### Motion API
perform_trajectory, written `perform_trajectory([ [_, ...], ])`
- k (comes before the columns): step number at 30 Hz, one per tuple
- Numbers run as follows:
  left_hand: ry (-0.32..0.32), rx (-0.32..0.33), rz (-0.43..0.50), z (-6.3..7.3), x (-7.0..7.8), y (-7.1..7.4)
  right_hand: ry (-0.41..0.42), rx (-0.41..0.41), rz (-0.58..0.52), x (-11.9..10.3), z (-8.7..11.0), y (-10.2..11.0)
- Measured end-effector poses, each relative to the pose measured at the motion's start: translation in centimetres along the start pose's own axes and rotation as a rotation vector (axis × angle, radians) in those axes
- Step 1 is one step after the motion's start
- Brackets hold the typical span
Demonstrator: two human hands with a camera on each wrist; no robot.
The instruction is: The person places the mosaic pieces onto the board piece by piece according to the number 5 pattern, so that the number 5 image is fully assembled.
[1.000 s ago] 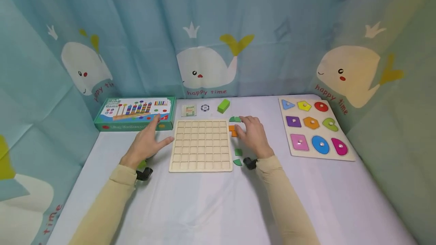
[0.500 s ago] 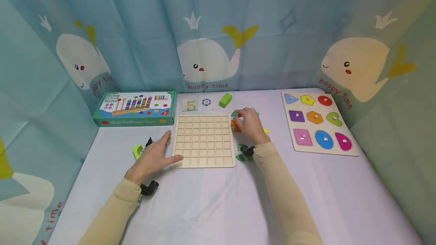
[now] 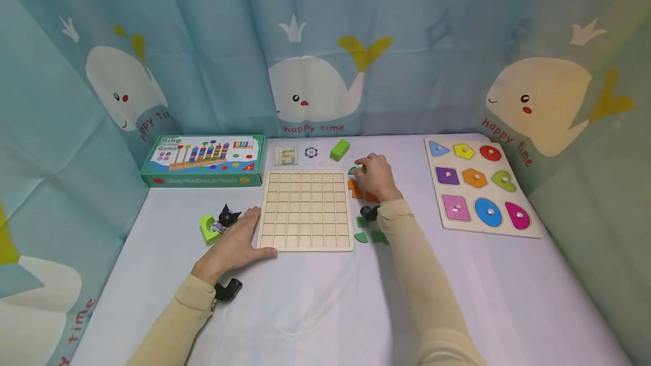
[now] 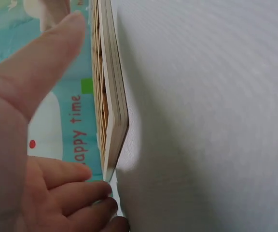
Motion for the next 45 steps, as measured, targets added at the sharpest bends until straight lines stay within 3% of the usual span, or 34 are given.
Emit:
perform_trajectory([
  [10, 0.041, -0.034, -0.019, 0.3, -0.5, -0.5, -0.055, -0.095, 0.110, 0.9, -0.8, -1.9],
  [25, -0.002, -0.034, -0.028, 0.2, -0.3, -0.8, -0.073, -0.090, 0.201, 1.5, -1.0, -2.5],
  [45, 0.027, -0.038, -0.037, 0.0, -0.2, -0.7, -0.071, -0.042, 0.222, 1.5, -1.7, -2.3],
])
Point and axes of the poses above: each hand's wrist, its own z-axis away from the middle knuckle, its own y-axis out of the back of the hand, x = y × z, the point moved 7 cm from there along -z, towards the middle knuckle, and after that the axes turned 10 degrees about -y, right-handed, at the moved point
